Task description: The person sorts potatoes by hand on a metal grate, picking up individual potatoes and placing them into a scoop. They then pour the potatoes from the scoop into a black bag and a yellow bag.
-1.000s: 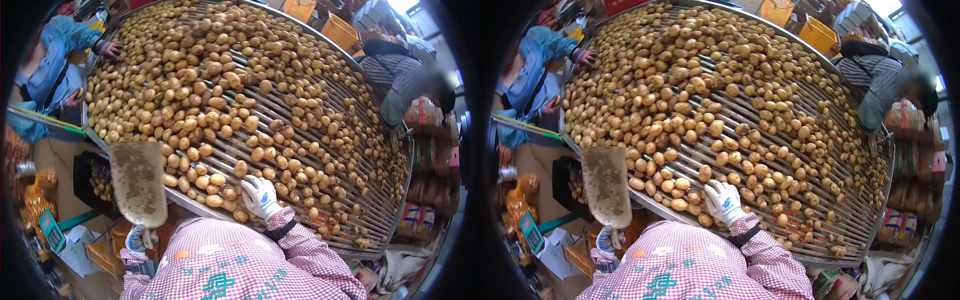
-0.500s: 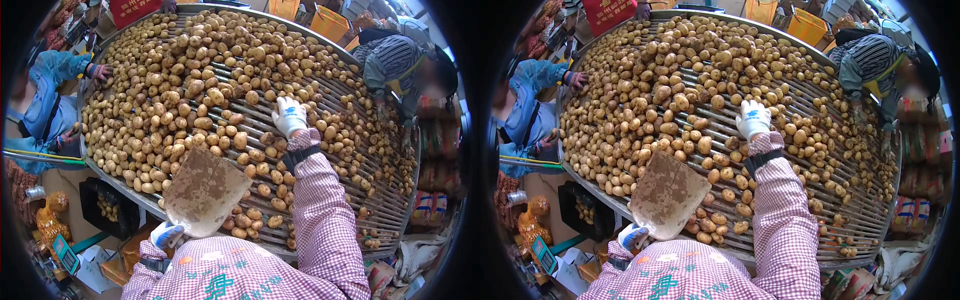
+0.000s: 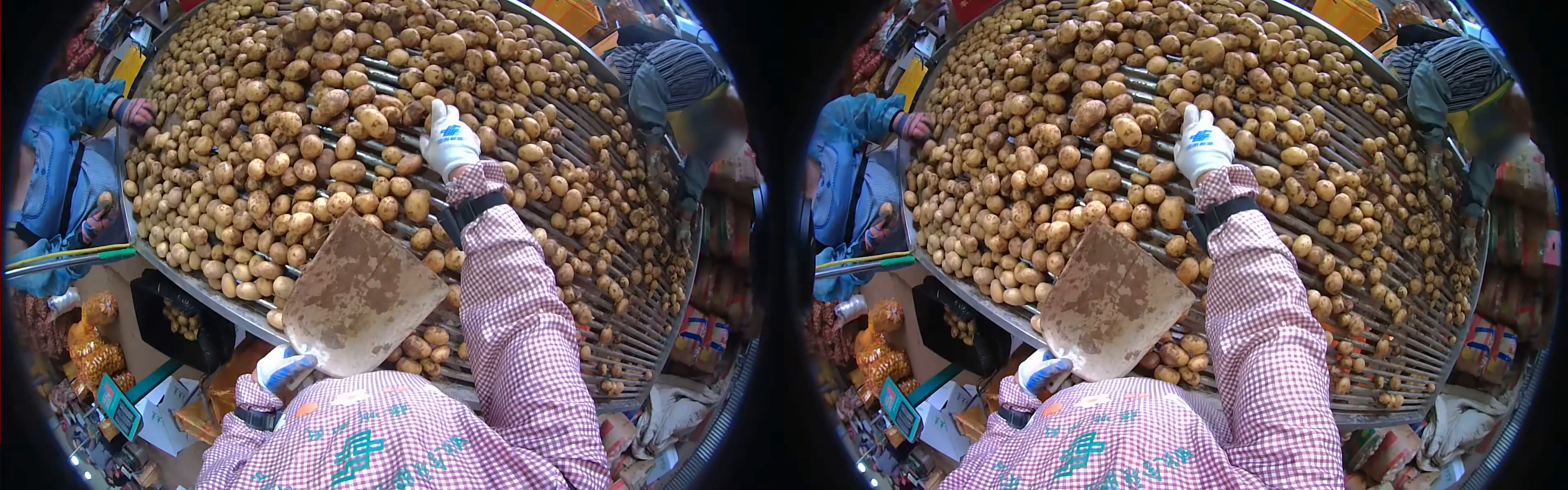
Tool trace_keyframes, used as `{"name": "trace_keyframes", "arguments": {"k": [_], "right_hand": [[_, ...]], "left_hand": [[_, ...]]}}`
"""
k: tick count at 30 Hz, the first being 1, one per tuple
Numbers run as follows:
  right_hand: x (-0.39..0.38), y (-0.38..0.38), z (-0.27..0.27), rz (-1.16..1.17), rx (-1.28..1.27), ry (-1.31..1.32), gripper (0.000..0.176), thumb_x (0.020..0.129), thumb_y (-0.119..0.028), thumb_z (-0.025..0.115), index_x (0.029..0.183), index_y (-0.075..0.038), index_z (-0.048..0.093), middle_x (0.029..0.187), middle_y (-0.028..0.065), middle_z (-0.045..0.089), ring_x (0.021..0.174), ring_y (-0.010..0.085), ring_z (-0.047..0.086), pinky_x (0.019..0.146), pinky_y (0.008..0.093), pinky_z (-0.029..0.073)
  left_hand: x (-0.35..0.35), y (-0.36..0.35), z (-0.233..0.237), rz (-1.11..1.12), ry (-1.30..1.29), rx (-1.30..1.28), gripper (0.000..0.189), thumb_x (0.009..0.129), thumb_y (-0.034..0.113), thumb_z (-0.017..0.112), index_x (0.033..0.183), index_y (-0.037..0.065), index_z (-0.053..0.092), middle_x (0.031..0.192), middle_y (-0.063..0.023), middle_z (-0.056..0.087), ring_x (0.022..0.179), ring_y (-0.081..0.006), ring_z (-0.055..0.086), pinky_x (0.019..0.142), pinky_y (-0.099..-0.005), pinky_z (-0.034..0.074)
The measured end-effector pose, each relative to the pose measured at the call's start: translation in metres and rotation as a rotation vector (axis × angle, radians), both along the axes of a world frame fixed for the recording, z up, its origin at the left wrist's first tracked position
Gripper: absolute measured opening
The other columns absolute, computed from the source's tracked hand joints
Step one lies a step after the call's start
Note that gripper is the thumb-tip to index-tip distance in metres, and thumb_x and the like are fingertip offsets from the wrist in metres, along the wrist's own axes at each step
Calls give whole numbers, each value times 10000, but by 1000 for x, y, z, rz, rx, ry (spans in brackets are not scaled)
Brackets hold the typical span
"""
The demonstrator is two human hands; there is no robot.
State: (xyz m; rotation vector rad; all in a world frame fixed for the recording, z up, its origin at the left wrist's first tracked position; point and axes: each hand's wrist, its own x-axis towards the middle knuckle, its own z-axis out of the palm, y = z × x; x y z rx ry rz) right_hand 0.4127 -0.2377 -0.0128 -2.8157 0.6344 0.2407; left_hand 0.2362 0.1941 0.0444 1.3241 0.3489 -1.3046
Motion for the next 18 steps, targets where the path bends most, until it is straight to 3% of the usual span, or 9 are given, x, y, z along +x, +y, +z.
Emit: {"name": "trace_keyframes", "arguments": {"k": [4,7,8,10,11,12,14,16,18], "right_hand": [[-6,-11,-20,-41,111,-230,594,874,-298,698,1374,-79,463,1296,207,549,1117,376,646,931,474,526],[-36,-1,7,-91,611,-540,461,834,-266,706,1181,16,595,1092,224,677,1017,328,676,931,403,535],[-49,9,22,-29,802,-523,441,845,-252,701,1180,14,594,1086,195,675,982,296,680,908,395,543],[-79,29,70,282,1033,-358,448,908,-266,666,1256,-3,561,1132,184,670,1091,301,649,991,398,505],[-95,32,50,466,974,-387,488,916,-305,678,1295,-21,563,1230,195,642,1217,331,590,1058,410,461],[-106,31,73,499,925,-332,487,902,-320,705,1280,-30,604,1297,209,610,1281,360,545,1084,427,438],[-95,-3,48,562,602,-604,431,888,-278,710,1230,-26,640,1283,214,614,1254,376,559,1070,437,450],[-88,-59,39,294,268,-660,403,872,-212,676,1213,-1,637,1282,228,612,1224,407,566,1050,458,461],[-78,-121,14,-12,-7,-456,542,914,-331,575,1355,-17,544,1438,246,508,1319,423,484,1130,464,378]], "left_hand": [[0,14,-10,-87,117,13,466,897,399,722,1128,1,650,888,-86,699,704,-153,652,609,-258,508],[-3,1,1,-9,37,50,463,900,407,714,1111,-2,664,876,-78,702,692,-143,638,612,-248,502],[0,3,0,-93,47,42,468,910,415,695,1116,-4,661,889,-75,702,687,-138,633,615,-249,501],[-1,-2,2,-100,8,93,459,920,422,675,1081,-8,678,852,-72,702,691,-128,633,613,-244,501],[0,-5,5,-111,3,88,459,920,422,675,1081,-8,678,852,-72,702,691,-128,633,613,-244,501],[2,-9,8,-94,22,104,451,924,424,670,1053,-8,687,827,-69,701,674,-125,633,599,-244,500],[1,-12,8,-85,35,117,445,928,425,665,1026,-8,696,801,-67,699,658,-121,633,584,-243,499],[-2,-7,1,-62,7,151,429,930,418,668,982,-6,706,767,-65,694,607,-123,625,538,-247,486],[0,-14,7,-94,-48,209,368,905,345,715,1084,27,669,828,-37,687,698,-141,652,606,-263,512]]}}
